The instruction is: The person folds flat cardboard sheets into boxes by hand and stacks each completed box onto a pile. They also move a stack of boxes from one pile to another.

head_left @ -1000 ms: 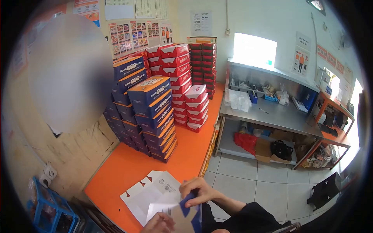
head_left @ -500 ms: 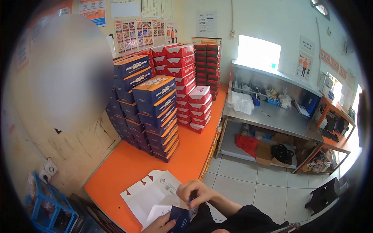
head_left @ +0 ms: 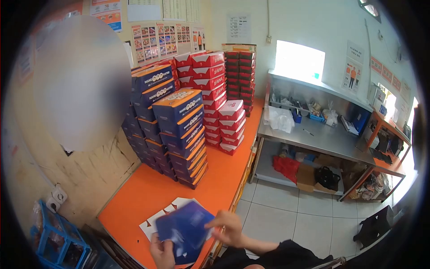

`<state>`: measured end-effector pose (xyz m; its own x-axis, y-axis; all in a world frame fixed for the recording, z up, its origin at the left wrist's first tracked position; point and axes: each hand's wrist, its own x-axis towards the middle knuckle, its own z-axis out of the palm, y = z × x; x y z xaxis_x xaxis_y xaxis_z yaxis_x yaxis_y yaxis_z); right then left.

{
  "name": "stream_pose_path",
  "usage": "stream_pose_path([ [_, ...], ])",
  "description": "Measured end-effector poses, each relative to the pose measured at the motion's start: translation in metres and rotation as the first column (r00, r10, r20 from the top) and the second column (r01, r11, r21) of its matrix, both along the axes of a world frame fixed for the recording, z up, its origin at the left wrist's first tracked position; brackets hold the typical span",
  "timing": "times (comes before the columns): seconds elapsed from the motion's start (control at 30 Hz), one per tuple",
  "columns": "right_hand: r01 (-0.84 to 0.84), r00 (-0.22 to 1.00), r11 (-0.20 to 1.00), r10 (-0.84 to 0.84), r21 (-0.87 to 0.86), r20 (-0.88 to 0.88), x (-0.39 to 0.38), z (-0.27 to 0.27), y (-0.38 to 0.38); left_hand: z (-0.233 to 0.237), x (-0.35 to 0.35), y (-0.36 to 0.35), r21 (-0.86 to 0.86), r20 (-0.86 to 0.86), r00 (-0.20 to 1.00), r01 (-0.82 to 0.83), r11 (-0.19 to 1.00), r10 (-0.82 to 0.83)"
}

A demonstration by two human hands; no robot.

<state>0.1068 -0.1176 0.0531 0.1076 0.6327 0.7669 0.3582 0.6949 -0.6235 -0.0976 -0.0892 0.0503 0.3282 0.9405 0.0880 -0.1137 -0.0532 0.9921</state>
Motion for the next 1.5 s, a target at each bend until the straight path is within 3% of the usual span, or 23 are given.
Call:
stream_pose_path([
  [0.03,-0.139,0.990,0.945,0.122,-0.296,-0.076,-0.013,-0.008,-0.010,0.004,0.011,-0.002,0.014,0.077,0.971,-0.229,0.973,0.228],
  [0.07,-0.101,0.995,0.974,0.104,-0.202,0.007,-0.033,-0.001,-0.012,0.007,0.018,-0.004,0.008,0.154,0.886,-0.445,0.896,0.438],
  [0.13,0.093,0.983,0.963,-0.048,-0.255,0.179,-0.057,-0.014,-0.008,-0.028,0.019,0.002,-0.078,0.137,0.881,-0.445,0.892,0.452],
  [0.27,0.029,0.997,0.895,0.004,-0.445,0.073,-0.012,-0.018,0.018,-0.032,0.007,0.006,0.021,0.143,0.860,-0.497,0.867,0.490],
  [0.33,-0.367,0.920,0.709,0.182,-0.602,-0.346,0.016,0.006,0.018,-0.036,-0.001,0.004,0.119,0.108,0.821,-0.570,0.813,0.560],
  [0.47,-0.260,0.950,0.834,0.132,-0.487,-0.282,-0.006,0.016,0.012,-0.045,0.019,0.017,0.193,0.219,0.753,-0.657,0.729,0.621],
  [0.5,-0.145,0.986,0.892,0.165,-0.428,0.009,-0.023,0.007,0.012,-0.044,0.018,0.016,0.186,0.222,0.753,-0.657,0.731,0.620],
  [0.53,-0.055,0.941,0.943,0.159,-0.328,0.300,-0.032,0.002,0.011,-0.040,0.013,0.016,0.233,0.170,0.832,-0.555,0.798,0.528],
  [0.6,-0.135,0.923,0.915,0.256,-0.381,0.287,-0.026,0.004,0.005,-0.025,0.000,0.015,0.324,0.049,0.944,-0.325,0.888,0.327],
  [0.67,-0.219,0.898,0.870,0.357,-0.442,0.259,-0.026,0.004,0.007,-0.021,0.008,0.007,0.222,-0.113,0.959,-0.232,0.947,0.261],
  [0.7,-0.174,0.941,0.883,0.279,-0.436,0.190,-0.027,0.001,0.007,-0.037,0.035,0.001,0.278,0.007,0.927,-0.362,0.890,0.375],
  [0.8,-0.125,0.973,0.840,0.207,-0.529,0.098,-0.022,0.006,0.008,-0.062,0.013,0.007,0.311,0.108,0.981,-0.186,0.932,0.160],
  [0.87,-0.563,0.824,0.748,0.540,-0.352,-0.170,-0.006,0.008,0.018,-0.065,0.008,0.010,0.210,0.105,0.973,-0.222,0.952,0.203],
  [0.9,-0.464,0.870,0.842,0.491,-0.276,0.037,0.005,0.018,0.022,-0.057,0.015,0.004,0.111,0.219,0.912,-0.378,0.919,0.348],
  [0.93,-0.468,0.869,0.839,0.494,-0.278,0.027,0.011,0.023,0.026,-0.056,0.012,0.006,0.109,0.210,0.912,-0.380,0.919,0.352],
  [1.0,-0.350,0.877,0.899,0.414,-0.263,0.246,0.018,0.024,0.035,-0.056,0.008,0.009,-0.183,0.374,0.892,-0.195,0.964,0.252],
  [1.07,-0.420,0.833,0.853,0.498,-0.311,0.240,0.013,0.003,0.044,-0.057,0.016,0.001,-0.201,0.382,0.897,-0.152,0.968,0.220],
  [1.13,-0.488,0.705,0.599,0.699,-0.634,0.118,0.016,-0.002,0.048,-0.049,0.014,-0.004,-0.109,-0.090,0.987,0.123,0.986,-0.133],
  [1.17,-0.453,0.730,0.640,0.666,-0.620,0.154,0.021,0.000,0.049,-0.032,0.002,-0.010,-0.215,-0.230,0.932,0.233,0.949,-0.281],
  [1.27,-0.409,0.827,0.782,0.535,-0.469,0.172,0.045,0.001,0.049,0.017,-0.029,-0.010,-0.131,-0.197,0.917,0.327,0.936,-0.348],
  [1.33,-0.476,0.805,0.729,0.586,-0.491,0.090,0.051,0.017,0.048,0.043,-0.046,0.011,0.084,-0.148,0.932,0.346,0.934,-0.332],
  [1.43,-0.792,0.483,0.470,0.873,-0.390,0.069,0.028,0.033,0.047,0.064,-0.027,0.017,0.514,-0.366,0.926,0.282,0.810,-0.091],
  [1.5,-0.858,0.361,0.344,0.932,-0.381,0.027,0.019,0.032,0.055,0.048,-0.002,0.014,0.372,-0.286,0.899,0.423,0.826,-0.332],
])
